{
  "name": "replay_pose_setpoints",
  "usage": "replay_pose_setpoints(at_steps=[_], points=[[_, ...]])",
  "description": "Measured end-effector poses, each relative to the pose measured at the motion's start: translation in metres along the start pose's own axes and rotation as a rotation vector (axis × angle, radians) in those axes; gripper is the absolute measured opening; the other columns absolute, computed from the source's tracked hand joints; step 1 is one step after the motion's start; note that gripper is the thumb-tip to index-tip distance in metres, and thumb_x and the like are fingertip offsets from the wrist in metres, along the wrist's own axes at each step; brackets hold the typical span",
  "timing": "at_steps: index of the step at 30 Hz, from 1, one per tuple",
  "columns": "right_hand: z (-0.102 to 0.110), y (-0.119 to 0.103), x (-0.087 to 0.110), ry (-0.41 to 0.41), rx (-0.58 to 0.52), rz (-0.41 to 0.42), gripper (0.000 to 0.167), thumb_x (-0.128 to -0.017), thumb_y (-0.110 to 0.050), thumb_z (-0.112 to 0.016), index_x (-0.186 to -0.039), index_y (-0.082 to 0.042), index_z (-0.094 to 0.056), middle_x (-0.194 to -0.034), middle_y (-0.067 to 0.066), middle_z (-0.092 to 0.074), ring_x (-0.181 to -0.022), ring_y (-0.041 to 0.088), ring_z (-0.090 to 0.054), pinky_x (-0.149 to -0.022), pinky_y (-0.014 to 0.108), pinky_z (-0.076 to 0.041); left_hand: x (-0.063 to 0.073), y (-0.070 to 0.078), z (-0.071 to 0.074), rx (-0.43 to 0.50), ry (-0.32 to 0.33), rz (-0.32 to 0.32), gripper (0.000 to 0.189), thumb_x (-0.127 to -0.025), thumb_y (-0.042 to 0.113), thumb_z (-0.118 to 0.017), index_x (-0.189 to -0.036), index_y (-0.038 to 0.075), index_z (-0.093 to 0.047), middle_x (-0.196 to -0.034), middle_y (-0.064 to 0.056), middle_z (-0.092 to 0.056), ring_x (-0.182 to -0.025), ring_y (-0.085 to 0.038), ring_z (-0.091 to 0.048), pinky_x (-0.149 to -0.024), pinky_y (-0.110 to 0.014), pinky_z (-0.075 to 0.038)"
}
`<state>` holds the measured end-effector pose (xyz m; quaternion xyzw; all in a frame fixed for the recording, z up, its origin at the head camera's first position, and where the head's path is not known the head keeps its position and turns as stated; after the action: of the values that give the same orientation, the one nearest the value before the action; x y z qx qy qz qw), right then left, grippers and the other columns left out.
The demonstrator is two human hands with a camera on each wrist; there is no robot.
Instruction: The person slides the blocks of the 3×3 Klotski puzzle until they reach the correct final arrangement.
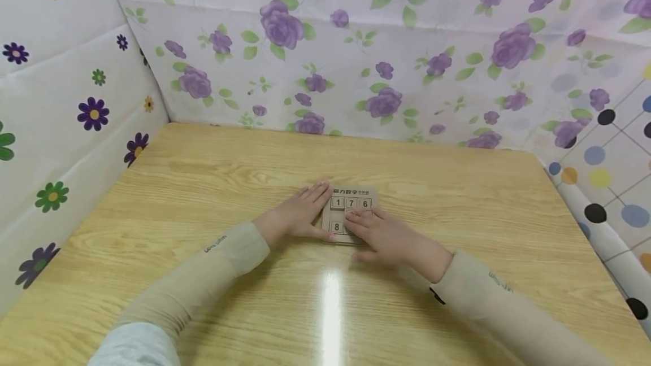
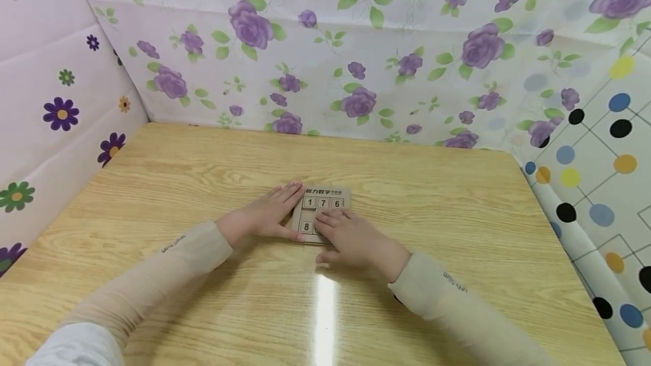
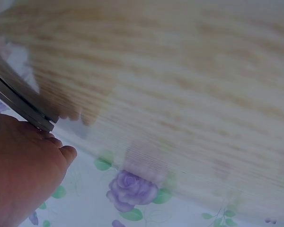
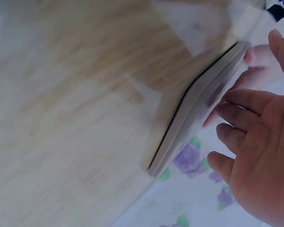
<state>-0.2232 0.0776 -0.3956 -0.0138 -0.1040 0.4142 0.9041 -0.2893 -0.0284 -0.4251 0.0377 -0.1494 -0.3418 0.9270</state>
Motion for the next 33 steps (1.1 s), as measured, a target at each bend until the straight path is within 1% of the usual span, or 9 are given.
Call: replay_pose_setpoints(at_steps=[6,9,14,20,25,29,33], points=[[-0.002,-0.017,-0.001,-0.006,-0.037,0.045,0.076,-0.091,-0.054,-0.052,-0.145,-0.003,-0.037,-0.153,0.012,-0.033,-0.143,0.029,-0.025,-0.118,0.051,-0.017,0.0,0.0,-0.001,-0.008,0.003,0.002,0.114,-0.079,0.076,-0.049,-0.153,0.003,-0.002,-0.16,-0.014,0.003,-0.148,-0.029,0.002,-0.121,-0.043,-0.003],[-0.004,-0.019,-0.003,-0.012,-0.043,0.049,0.075,-0.091,-0.053,-0.052,-0.145,-0.002,-0.038,-0.153,0.012,-0.033,-0.143,0.028,-0.025,-0.118,0.051,-0.017,-0.001,0.0,-0.002,-0.006,0.0,0.004,0.114,-0.079,0.076,-0.049,-0.153,0.004,-0.001,-0.16,-0.014,0.003,-0.148,-0.029,0.003,-0.121,-0.043,-0.003],[-0.006,-0.012,-0.008,-0.01,-0.045,0.026,0.076,-0.092,-0.054,-0.051,-0.147,-0.004,-0.035,-0.154,0.01,-0.03,-0.144,0.027,-0.023,-0.119,0.05,-0.014,-0.001,0.0,-0.002,0.004,0.0,0.006,0.114,-0.079,0.076,-0.049,-0.153,0.004,-0.001,-0.16,-0.015,0.004,-0.147,-0.028,0.003,-0.121,-0.042,-0.002],[-0.002,-0.005,-0.014,0.004,-0.032,0.021,0.075,-0.093,-0.053,-0.051,-0.146,-0.003,-0.035,-0.154,0.011,-0.03,-0.144,0.029,-0.022,-0.118,0.052,-0.017,-0.002,0.0,-0.002,0.007,-0.006,0.008,0.114,-0.079,0.075,-0.051,-0.152,0.004,-0.001,-0.16,-0.015,0.005,-0.147,-0.029,0.004,-0.121,-0.042,-0.002],[-0.002,-0.001,-0.017,-0.002,-0.031,0.005,0.075,-0.092,-0.053,-0.052,-0.146,-0.004,-0.035,-0.155,0.01,-0.029,-0.144,0.029,-0.023,-0.118,0.053,-0.017,-0.002,0.001,-0.002,0.007,-0.012,0.009,0.115,-0.079,0.075,-0.051,-0.152,0.003,0.001,-0.159,-0.014,0.005,-0.147,-0.029,0.004,-0.121,-0.042,-0.002],[-0.002,-0.001,-0.017,0.005,-0.02,0.013,0.075,-0.092,-0.052,-0.052,-0.146,-0.003,-0.035,-0.155,0.011,-0.029,-0.144,0.03,-0.023,-0.118,0.052,-0.018,-0.001,0.001,-0.001,-0.002,-0.004,0.008,0.115,-0.079,0.075,-0.051,-0.152,0.003,0.0,-0.16,-0.014,0.004,-0.147,-0.028,0.004,-0.121,-0.042,-0.003],[-0.001,-0.002,-0.01,0.011,-0.001,0.021,0.073,-0.093,-0.05,-0.053,-0.145,-0.003,-0.037,-0.154,0.013,-0.031,-0.144,0.03,-0.024,-0.118,0.051,-0.019,-0.001,0.001,-0.001,-0.008,0.001,0.006,0.115,-0.078,0.076,-0.051,-0.153,0.004,-0.001,-0.16,-0.015,0.003,-0.147,-0.029,0.003,-0.121,-0.042,-0.004]])
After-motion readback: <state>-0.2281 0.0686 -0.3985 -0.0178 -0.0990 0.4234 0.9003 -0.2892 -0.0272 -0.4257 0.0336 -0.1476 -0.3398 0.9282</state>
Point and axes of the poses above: each hand's wrist, its own x-axis away from the middle knuckle, its own z-axis out of the back of the hand, y = z × x, the point moved 9 cm from there along -x, towards the middle knuckle
